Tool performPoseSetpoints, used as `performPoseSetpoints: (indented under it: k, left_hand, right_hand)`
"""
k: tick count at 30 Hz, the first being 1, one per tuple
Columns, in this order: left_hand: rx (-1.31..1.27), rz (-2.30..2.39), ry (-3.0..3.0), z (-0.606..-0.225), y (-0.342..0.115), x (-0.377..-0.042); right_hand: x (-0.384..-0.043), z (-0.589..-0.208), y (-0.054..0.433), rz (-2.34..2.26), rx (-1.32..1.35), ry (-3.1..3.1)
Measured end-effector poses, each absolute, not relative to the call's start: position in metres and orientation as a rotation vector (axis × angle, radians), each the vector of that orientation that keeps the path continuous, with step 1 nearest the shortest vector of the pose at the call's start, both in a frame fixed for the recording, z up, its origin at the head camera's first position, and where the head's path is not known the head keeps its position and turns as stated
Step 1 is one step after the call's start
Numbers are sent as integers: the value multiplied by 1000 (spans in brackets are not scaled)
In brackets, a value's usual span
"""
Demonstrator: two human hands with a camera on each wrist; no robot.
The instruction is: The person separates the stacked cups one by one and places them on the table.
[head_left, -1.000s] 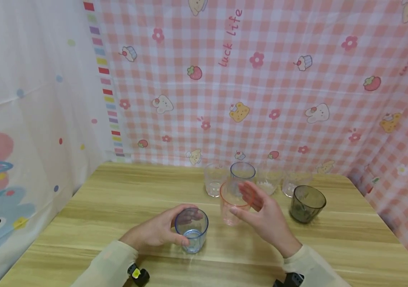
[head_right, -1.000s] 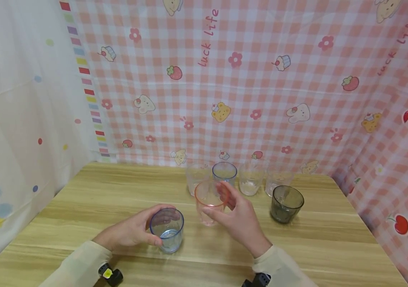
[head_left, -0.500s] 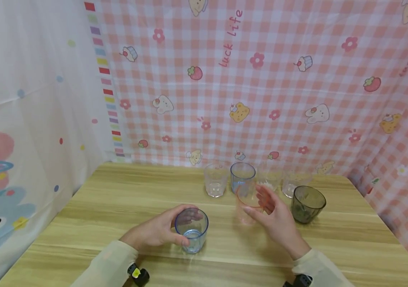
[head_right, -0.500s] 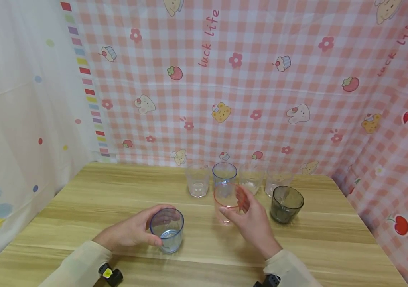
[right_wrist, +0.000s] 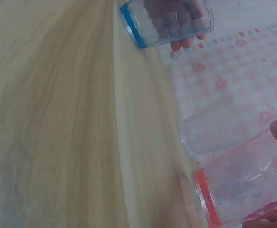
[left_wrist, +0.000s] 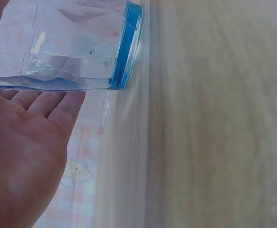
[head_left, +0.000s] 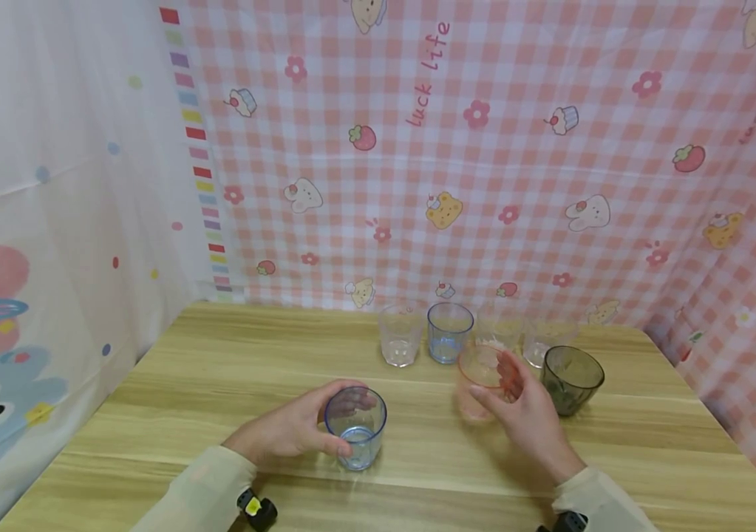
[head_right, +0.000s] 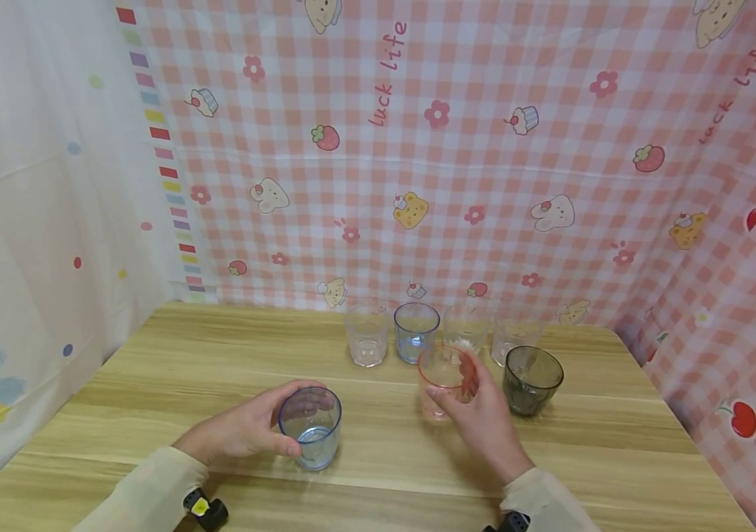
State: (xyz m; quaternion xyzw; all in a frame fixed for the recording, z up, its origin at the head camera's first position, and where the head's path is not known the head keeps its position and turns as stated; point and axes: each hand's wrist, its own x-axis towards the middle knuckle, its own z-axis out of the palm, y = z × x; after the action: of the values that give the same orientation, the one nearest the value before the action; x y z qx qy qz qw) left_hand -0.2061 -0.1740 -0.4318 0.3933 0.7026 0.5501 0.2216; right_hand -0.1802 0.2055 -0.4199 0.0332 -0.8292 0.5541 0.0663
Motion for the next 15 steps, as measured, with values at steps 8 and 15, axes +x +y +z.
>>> performPoseSetpoints:
  k: [8,15]
  left_hand:
    - [1102,1503,1943,-431,-174,-205]
    - [1101,1511,1934,-431,-175,-206]
  right_hand:
    - [-182,-427,216,1630,19,-2531]
    - [-185,-429,221,1631,9,-2523]
